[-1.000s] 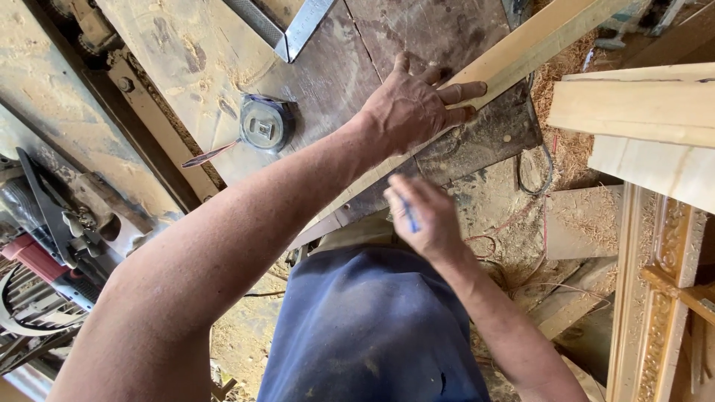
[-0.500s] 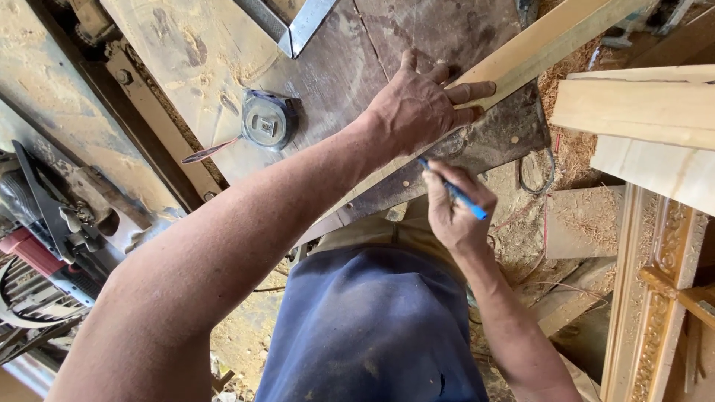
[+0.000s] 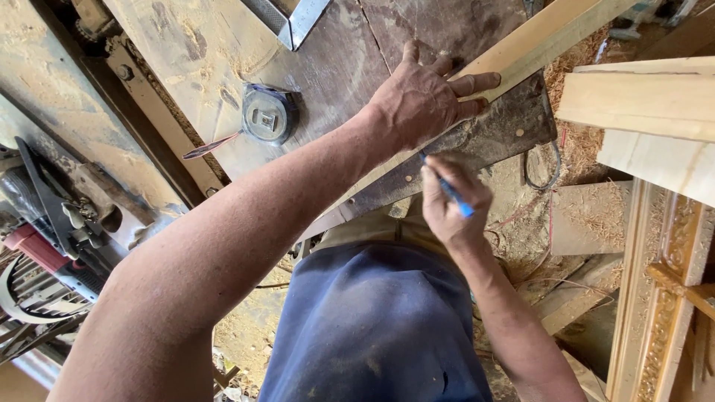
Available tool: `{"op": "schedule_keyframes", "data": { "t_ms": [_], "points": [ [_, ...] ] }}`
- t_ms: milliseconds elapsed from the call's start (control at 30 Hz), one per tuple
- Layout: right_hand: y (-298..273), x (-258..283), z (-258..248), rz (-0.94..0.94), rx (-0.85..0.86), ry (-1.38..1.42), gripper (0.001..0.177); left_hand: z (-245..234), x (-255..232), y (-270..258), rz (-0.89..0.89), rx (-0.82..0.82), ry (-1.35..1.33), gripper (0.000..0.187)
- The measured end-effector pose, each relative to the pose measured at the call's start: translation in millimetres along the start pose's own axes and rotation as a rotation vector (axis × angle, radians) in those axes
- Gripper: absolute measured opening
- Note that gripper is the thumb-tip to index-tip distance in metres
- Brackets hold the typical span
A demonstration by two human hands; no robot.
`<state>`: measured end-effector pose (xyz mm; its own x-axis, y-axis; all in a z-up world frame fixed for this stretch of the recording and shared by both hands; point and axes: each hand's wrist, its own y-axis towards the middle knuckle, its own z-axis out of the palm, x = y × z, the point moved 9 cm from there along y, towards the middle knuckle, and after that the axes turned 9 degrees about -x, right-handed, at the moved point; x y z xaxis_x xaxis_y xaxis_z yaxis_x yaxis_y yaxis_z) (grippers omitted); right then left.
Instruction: Measuring a wooden plank with a tape measure and marking cut lines using a square and pencil.
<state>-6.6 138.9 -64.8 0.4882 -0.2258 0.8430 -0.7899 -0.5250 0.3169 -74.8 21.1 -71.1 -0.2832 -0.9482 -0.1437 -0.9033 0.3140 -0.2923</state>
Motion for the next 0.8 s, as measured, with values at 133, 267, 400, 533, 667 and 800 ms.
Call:
{"op": "schedule_keyframes", "data": {
  "t_ms": [133, 267, 400, 533, 667, 800],
  "points": [
    [-29, 58, 45, -0.196, 0.327, -0.024, 0.018, 0, 1, 2, -0.006, -0.06, -0.013, 0.047],
    [-32, 54, 43, -0.26, 0.303, 0.043, 0.024, -1, -1, 0, -0.011, -0.017, 0.003, 0.052],
    [-12, 22, 12, -0.18, 0.103, -0.017, 0.019, -2, -1, -2, -0.008, -0.015, 0.011, 0.056],
    [-25, 59, 41, -0.175, 0.295, 0.006, 0.023, -1, -1, 1, -0.016, -0.054, -0.001, 0.048],
    [-67, 90, 91, -0.23, 0.457, 0.204, 0.028, -2, -1, -2, -0.023, 0.007, 0.004, 0.054],
    [-62, 100, 93, -0.348, 0.451, 0.17, 0.026, -3, -2, -4, -0.014, 0.013, 0.008, 0.06]
  ]
}}
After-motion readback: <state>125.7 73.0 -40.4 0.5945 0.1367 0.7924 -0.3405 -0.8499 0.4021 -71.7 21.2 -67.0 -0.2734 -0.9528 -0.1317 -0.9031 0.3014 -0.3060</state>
